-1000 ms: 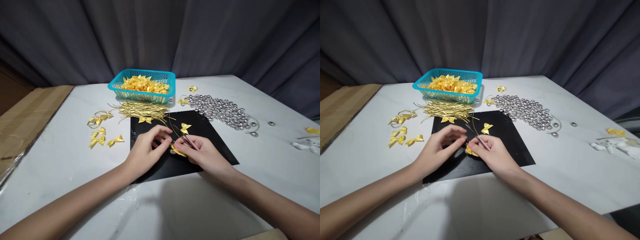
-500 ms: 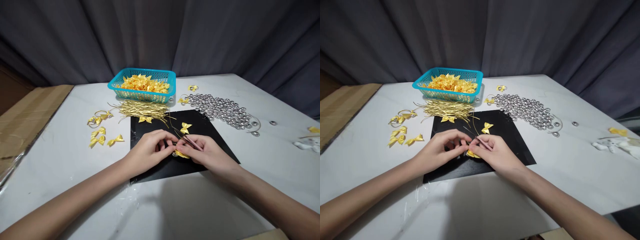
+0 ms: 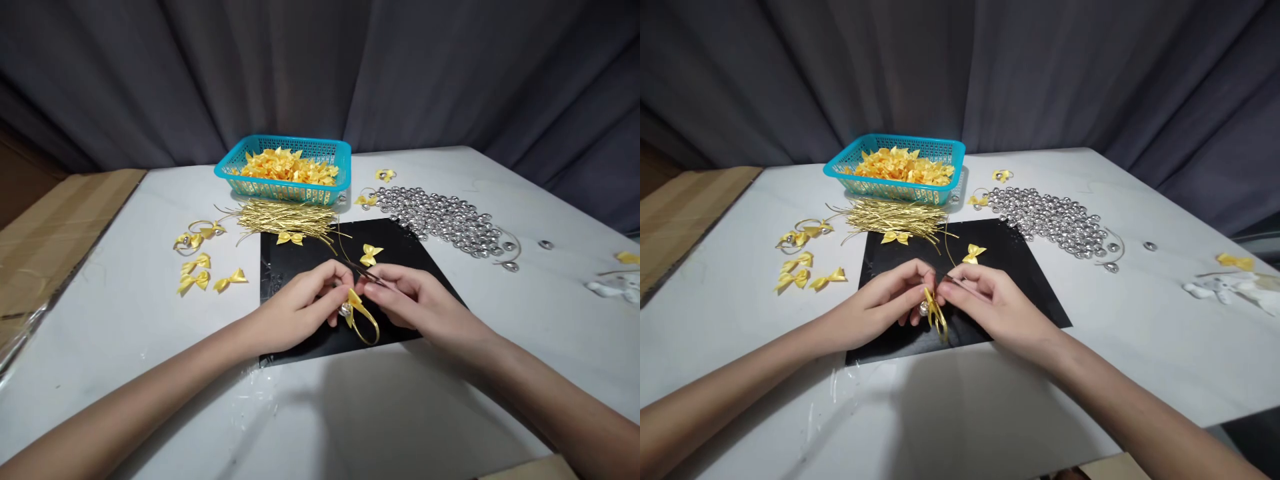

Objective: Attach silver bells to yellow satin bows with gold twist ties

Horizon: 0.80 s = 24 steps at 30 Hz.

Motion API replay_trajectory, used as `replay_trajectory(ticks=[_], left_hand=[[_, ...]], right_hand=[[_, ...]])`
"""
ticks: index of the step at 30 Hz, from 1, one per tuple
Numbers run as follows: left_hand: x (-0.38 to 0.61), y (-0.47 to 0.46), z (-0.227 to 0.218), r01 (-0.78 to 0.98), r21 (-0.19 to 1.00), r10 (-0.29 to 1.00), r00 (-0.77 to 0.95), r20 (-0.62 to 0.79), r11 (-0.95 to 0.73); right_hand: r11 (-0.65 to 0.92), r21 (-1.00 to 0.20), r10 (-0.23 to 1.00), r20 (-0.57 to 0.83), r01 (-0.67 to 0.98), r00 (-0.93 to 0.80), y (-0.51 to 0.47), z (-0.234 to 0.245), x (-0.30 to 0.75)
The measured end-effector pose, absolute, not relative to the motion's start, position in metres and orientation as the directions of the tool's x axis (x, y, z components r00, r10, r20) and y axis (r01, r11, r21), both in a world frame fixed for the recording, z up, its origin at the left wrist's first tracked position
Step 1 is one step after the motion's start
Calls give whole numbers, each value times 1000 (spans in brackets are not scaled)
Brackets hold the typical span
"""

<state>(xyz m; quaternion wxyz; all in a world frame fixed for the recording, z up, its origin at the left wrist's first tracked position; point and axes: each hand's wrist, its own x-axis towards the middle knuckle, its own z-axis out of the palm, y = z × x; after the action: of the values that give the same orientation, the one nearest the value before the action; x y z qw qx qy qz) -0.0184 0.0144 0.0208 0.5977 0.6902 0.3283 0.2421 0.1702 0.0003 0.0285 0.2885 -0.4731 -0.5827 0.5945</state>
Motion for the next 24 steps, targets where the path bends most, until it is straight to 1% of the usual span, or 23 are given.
replay_trajectory(ticks=[2,4,6,9,11,13,15,18,21,24], left_hand=[[-19,14,22,129,991,738,673,-57,-41],[-20,14,24,124,990,733,679,-32,-72],[-22,14,28,134,982,729,685,2,-129],[-24,14,34,192,934,718,691,89,-301],[-25,14,38,218,869,691,700,178,-445],[-26,14,42,220,820,668,704,241,-528],[-27,14,45,224,817,674,696,247,-531],[-27,12,47,240,852,706,681,194,-465],[-27,11,48,247,881,716,685,135,-403],[-26,10,50,248,890,719,685,117,-382]], right_hand=[[-117,-965,920,-195,236,-339,0,31,177],[-63,-953,924,-168,297,-342,-1,36,187],[-13,-917,910,-176,398,-375,-3,44,196],[63,-842,912,-170,536,-374,-8,57,206],[97,-809,908,-166,580,-383,-12,65,209],[79,-790,901,-204,608,-383,-16,72,207],[29,-771,902,-254,636,-349,-19,78,205],[-29,-753,905,-299,658,-302,-21,84,200],[-43,-745,898,-321,666,-301,-22,86,199],[-48,-757,878,-343,651,-334,-20,85,200]])
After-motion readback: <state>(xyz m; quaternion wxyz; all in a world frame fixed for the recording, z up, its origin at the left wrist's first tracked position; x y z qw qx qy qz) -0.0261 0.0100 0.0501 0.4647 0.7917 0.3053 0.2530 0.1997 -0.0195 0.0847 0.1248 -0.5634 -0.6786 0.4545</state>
